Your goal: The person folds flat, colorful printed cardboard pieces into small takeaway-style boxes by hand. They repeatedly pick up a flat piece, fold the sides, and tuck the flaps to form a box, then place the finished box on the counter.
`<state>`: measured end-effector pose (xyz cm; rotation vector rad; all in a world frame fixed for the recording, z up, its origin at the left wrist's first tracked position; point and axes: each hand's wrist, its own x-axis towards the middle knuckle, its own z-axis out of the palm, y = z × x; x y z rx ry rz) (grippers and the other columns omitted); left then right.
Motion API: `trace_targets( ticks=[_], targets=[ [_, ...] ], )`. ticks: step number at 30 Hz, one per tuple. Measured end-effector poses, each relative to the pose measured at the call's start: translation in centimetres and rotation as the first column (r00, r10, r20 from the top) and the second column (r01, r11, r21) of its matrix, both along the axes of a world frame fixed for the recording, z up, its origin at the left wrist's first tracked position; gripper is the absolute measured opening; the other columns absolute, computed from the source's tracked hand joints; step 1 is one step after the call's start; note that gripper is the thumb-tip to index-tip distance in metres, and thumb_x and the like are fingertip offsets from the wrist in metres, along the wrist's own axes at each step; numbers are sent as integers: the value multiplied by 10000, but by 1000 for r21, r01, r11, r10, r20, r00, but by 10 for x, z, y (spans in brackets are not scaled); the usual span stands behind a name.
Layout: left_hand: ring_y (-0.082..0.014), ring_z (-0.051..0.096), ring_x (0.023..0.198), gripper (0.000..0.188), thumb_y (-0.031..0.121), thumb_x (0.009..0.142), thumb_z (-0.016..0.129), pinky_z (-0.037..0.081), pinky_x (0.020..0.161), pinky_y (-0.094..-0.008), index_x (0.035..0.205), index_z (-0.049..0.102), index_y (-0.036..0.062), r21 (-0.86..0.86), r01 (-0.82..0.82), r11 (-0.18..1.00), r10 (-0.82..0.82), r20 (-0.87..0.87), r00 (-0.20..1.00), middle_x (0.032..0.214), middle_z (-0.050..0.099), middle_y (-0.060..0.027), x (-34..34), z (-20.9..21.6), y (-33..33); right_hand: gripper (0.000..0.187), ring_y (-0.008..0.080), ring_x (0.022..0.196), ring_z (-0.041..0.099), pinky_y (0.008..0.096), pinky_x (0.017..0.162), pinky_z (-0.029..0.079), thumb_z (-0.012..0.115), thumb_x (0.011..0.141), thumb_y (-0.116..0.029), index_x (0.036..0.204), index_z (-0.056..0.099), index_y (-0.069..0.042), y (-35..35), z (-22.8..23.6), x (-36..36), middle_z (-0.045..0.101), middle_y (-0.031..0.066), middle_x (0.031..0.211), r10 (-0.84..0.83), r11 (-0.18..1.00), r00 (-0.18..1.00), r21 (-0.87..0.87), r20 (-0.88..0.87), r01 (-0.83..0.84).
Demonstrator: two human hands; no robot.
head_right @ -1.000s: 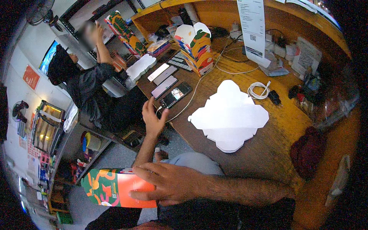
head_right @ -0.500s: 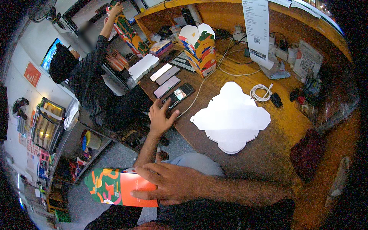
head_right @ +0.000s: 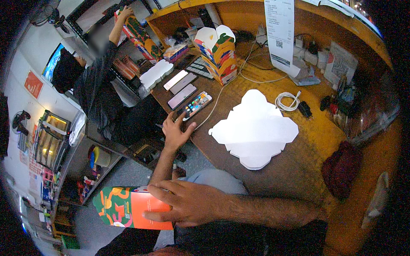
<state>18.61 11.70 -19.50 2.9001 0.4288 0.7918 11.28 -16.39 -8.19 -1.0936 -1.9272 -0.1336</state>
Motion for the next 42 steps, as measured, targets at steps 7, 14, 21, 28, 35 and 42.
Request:
trace_targets(
  ticks=[7, 14, 21, 28, 35, 42],
  targets=[
    [-342, 516, 1395, 559, 457, 1112, 578, 375, 1180, -476, 1495, 612, 52, -367, 172, 914, -4, 414, 910, 1519, 572, -203, -39, 25, 6, 1040, 503, 1375, 522, 568, 1117, 503, 912, 771, -344, 1644, 349, -305, 1, -3, 1, 397, 307, 1578, 15, 1000, 994, -4, -108, -16],
    [-349, 527, 1425, 692, 593, 1111, 428, 387, 1242, -554, 1630, 424, 135, -427, 785, -449, 473, 632, 614, 1582, 524, -160, -210, -82, 33, 1051, 534, 1392, 476, 594, 1148, 459, 961, 767, -318, 1613, 358, -165, -5, 14, 9, 386, 342, 1516, -267, 958, 865, -21, -424, 286],
    [-326, 451, 1479, 1133, 907, 894, 557, 271, 1259, -502, 1498, 452, -46, -502, 487, 715, -127, 591, 796, 1507, 509, -221, -221, 62, -109, 1141, 519, 1399, 464, 573, 1201, 392, 993, 746, -336, 1603, 304, -33, -2, 14, 9, 403, 338, 1485, -417, 896, 747, -97, -518, 433],
    [-265, 610, 1385, 837, 160, 912, 897, 458, 1197, -468, 1564, 403, -16, -751, 661, -7, 70, 659, 749, 1501, 607, -161, -201, 116, -133, 1198, 467, 1463, 441, 540, 1236, 368, 987, 776, -423, 1643, 280, 6, 2, 12, 16, 405, 302, 1552, -445, 893, 705, -210, -552, 399],
    [-379, 571, 1443, 780, 495, 1039, 631, 434, 1227, -558, 1623, 395, 35, -746, 624, -232, 191, 594, 781, 1580, 562, -180, -203, 119, -141, 897, 453, 1484, 485, 505, 1234, 390, 781, 1010, -340, 1671, 316, 51, 7, 1, 18, 441, 326, 1614, -411, 910, 779, -269, -474, 317],
    [-329, 583, 1424, 605, 220, 1059, 701, 454, 1203, -523, 1576, 458, 19, -838, 545, -22, 116, 539, 834, 1514, 597, -185, -215, 117, -133, 700, 240, 1341, 634, 318, 1008, 589, 691, 1068, -117, 1685, 369, -37, 2, 13, 16, 493, 233, 1627, -337, 924, 678, -367, -653, 105]
  ],
)
